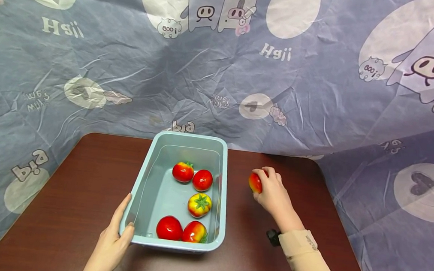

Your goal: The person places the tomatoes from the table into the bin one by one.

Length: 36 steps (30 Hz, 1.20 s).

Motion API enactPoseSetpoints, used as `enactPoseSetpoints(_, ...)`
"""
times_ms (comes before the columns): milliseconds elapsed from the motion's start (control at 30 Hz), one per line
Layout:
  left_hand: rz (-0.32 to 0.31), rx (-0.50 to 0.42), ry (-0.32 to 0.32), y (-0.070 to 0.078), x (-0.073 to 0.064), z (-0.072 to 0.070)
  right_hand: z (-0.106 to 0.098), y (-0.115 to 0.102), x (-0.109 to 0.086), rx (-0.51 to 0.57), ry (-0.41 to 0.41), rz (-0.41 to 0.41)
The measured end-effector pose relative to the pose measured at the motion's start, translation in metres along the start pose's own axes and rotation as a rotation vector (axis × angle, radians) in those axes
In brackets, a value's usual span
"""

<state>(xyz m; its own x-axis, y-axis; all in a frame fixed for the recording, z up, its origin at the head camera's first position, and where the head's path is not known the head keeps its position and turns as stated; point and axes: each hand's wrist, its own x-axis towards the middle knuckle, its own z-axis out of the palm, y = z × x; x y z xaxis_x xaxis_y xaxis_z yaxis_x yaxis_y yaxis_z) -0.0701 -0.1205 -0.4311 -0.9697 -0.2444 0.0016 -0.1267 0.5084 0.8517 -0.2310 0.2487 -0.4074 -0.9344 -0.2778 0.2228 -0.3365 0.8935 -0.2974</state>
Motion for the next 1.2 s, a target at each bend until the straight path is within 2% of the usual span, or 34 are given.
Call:
enactPoseSetpoints(667,0.014,0.0,0.006,-0.001,-0.001,0.0,-0.034,-0.037,0.019,-0.003,0.017,-0.11)
enactPoseSetpoints(867,0.01,0.005,0.007,-0.001,-0.001,0.0,-0.047,-0.06,0.026,0.024,0.021,-0.16)
enactPoseSetpoints(1200,0.002,0.005,0.003,-0.002,-0.001,0.001,-0.062,-0.108,0.03,0.066,-0.016,-0.326)
